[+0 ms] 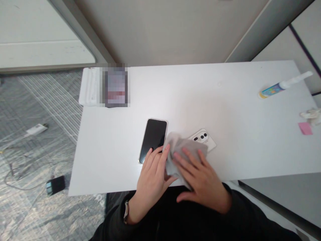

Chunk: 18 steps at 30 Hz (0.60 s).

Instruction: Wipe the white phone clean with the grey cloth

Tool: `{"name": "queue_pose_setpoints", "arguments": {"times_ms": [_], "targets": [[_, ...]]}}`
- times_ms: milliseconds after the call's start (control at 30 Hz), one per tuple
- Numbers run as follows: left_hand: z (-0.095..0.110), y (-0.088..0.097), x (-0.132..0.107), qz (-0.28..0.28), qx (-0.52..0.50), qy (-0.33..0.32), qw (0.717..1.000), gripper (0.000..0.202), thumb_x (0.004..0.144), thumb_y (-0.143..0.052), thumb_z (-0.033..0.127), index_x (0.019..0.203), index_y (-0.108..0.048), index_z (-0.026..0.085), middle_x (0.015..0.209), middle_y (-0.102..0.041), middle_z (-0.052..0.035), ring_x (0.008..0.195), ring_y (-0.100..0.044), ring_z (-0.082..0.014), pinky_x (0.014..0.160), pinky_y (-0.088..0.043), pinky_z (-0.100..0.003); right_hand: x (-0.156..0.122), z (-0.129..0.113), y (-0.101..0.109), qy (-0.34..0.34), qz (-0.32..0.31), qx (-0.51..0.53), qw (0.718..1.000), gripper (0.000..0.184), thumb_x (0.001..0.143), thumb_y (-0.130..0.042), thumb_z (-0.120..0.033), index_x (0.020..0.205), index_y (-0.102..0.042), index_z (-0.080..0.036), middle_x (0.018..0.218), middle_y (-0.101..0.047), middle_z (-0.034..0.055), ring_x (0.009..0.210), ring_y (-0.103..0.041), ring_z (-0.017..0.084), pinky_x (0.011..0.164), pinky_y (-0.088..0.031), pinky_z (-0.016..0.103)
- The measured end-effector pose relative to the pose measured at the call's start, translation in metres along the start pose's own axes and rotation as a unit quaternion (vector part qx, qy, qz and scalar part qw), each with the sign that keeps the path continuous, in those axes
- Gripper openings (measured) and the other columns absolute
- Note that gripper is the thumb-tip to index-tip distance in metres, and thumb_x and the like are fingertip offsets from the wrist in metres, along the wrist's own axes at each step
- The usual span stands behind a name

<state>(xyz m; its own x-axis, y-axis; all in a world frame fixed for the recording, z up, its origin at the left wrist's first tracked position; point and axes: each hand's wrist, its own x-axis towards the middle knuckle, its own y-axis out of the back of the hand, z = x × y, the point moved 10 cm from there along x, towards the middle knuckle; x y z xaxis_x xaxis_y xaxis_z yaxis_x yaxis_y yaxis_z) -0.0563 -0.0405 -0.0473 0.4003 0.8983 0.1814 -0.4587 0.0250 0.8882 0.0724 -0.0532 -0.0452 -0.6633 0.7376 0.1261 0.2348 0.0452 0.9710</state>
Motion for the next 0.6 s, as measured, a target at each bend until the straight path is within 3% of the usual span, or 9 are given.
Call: {"name": "queue_pose_setpoints", "arguments": {"times_ms": [67,200,233,367,400,533,600], "targets": [[0.000,-0.001,0.000,-0.005,0.000,0.000,1.000,0.084,0.103,-0.052,0.060,0.164,-0.024,0.009,0.137,-0.066,-0.0201,0.133,-0.060,-0.0322,0.120,-0.043,-0.053,-0.001,-0.007,-0.004,0.048,-0.021,0.012,0.999,0.090,0.102,-0.030,-0.080,0.160,-0.044,-0.014,0.168,-0.041,0.0067,0.161,-0.026,0.030,0.132,0.001,0.058],[-0.002,-0.001,0.002,0.000,-0.004,0.009,1.000,0.095,0.096,-0.062,0.063,0.164,-0.022,0.011,0.136,-0.067,-0.0185,0.134,-0.060,-0.0315,0.123,-0.040,-0.054,-0.007,0.043,0.006,-0.125,0.023,-0.047,0.991,0.085,0.106,-0.033,-0.072,0.167,-0.028,-0.013,0.169,-0.038,0.0143,0.159,-0.028,0.039,0.127,-0.009,0.070],[-0.002,-0.001,0.002,0.001,-0.005,0.009,1.000,0.097,0.094,-0.064,0.063,0.164,-0.022,0.011,0.136,-0.067,-0.0178,0.134,-0.060,-0.0310,0.123,-0.039,-0.053,-0.009,0.046,0.007,-0.135,0.028,-0.051,0.989,0.089,0.104,-0.034,-0.074,0.167,-0.027,-0.011,0.169,-0.037,0.0156,0.159,-0.026,0.041,0.127,-0.011,0.071],[-0.001,0.001,0.001,0.005,-0.002,0.010,1.000,0.095,0.094,-0.065,0.063,0.162,-0.026,0.010,0.138,-0.066,-0.0191,0.134,-0.060,-0.0308,0.123,-0.039,-0.051,-0.011,0.016,-0.002,0.007,-0.020,-0.018,1.000,0.094,0.101,-0.035,-0.080,0.166,-0.032,-0.012,0.169,-0.038,0.0092,0.160,-0.025,0.036,0.131,-0.007,0.062],[-0.001,0.001,0.001,0.006,-0.001,0.010,1.000,0.095,0.094,-0.066,0.062,0.162,-0.026,0.010,0.139,-0.065,-0.0193,0.135,-0.060,-0.0309,0.123,-0.039,-0.051,-0.012,0.018,-0.001,0.004,-0.019,-0.020,1.000,0.089,0.103,-0.035,-0.077,0.165,-0.033,-0.014,0.169,-0.039,0.0075,0.161,-0.025,0.035,0.131,-0.006,0.061],[0.000,-0.004,0.001,0.003,-0.003,0.006,1.000,0.097,0.093,-0.068,0.061,0.163,-0.024,0.010,0.137,-0.066,-0.0182,0.134,-0.059,-0.0307,0.125,-0.036,-0.052,-0.019,0.066,0.016,-0.136,0.046,-0.046,0.989,0.080,0.107,-0.036,-0.069,0.167,-0.031,-0.017,0.168,-0.041,0.0102,0.161,-0.023,0.039,0.128,-0.014,0.068],[0.000,-0.005,0.004,-0.005,-0.004,-0.002,1.000,0.095,0.093,-0.068,0.061,0.163,-0.026,0.011,0.136,-0.065,-0.0187,0.137,-0.057,-0.0330,0.125,-0.034,-0.057,-0.020,0.075,0.017,-0.140,0.051,-0.034,0.988,0.080,0.107,-0.039,-0.068,0.168,-0.027,-0.017,0.167,-0.042,0.0116,0.160,-0.028,0.039,0.127,-0.021,0.066]]}}
